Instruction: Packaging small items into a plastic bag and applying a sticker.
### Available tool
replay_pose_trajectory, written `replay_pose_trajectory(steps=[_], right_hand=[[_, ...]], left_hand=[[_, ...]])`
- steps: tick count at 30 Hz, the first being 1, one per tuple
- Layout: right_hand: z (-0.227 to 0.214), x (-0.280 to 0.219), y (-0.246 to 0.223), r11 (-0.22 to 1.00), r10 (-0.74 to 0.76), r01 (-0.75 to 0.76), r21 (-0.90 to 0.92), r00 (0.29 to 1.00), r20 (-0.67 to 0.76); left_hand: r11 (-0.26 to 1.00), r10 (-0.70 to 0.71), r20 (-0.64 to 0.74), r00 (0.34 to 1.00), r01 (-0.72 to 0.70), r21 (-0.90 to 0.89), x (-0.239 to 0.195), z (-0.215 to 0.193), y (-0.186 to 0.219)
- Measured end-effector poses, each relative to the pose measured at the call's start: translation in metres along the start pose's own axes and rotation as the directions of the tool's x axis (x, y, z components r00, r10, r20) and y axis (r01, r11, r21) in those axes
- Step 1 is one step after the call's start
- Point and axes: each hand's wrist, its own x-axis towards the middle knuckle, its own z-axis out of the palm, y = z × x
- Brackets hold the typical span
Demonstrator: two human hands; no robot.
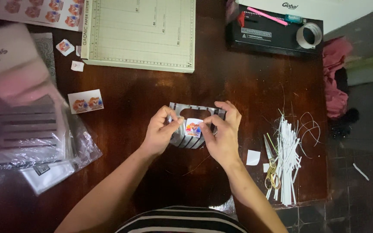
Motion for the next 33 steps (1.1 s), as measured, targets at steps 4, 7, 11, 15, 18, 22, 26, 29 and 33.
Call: replay_pose_trajectory(steps=[4, 7, 11, 15, 18, 22, 26, 29, 33], right_hand=[[0.0, 0.0, -0.002, 1.0, -0.012, 0.011, -0.005, 1.0, -0.018], [0.0, 0.001, -0.004, 0.999, -0.028, 0.026, -0.045, 0.999, -0.04], [0.001, 0.002, -0.007, 0.997, 0.0, -0.003, -0.079, 0.999, -0.039], [0.001, 0.003, -0.011, 0.995, 0.002, -0.008, -0.101, 0.998, -0.063], [0.001, 0.005, -0.016, 0.995, 0.01, -0.017, -0.102, 0.998, -0.066], [0.003, 0.003, -0.015, 0.993, -0.013, 0.004, -0.121, 0.997, -0.081], [0.003, 0.002, -0.019, 0.975, -0.05, 0.03, -0.22, 0.995, -0.087], [0.003, 0.0, -0.023, 0.968, -0.072, 0.043, -0.249, 0.991, -0.11], [0.003, -0.003, -0.023, 0.96, -0.084, 0.04, -0.278, 0.985, -0.151]], left_hand=[[1.0, -0.022, 0.014, 1.0, 0.022, -0.001, -0.001, 0.0, 0.003], [1.0, -0.009, 0.005, 1.0, 0.009, 0.0, 0.0, -0.001, -0.002], [1.0, -0.01, 0.003, 1.0, 0.01, 0.005, 0.0, -0.002, 0.0], [0.998, 0.035, 0.02, 0.999, -0.036, 0.044, 0.0, -0.002, 0.0], [0.999, 0.002, 0.034, 0.999, -0.003, 0.045, -0.001, -0.001, 0.009], [0.992, -0.111, 0.017, 0.994, 0.11, 0.057, 0.0, 0.001, 0.014], [0.998, -0.045, 0.028, 0.999, 0.043, 0.049, 0.0, -0.002, 0.005], [0.999, -0.025, 0.039, 0.999, 0.024, 0.039, 0.0, -0.001, 0.002], [0.999, -0.004, 0.046, 0.999, 0.002, 0.054, 0.001, 0.0, -0.002]])
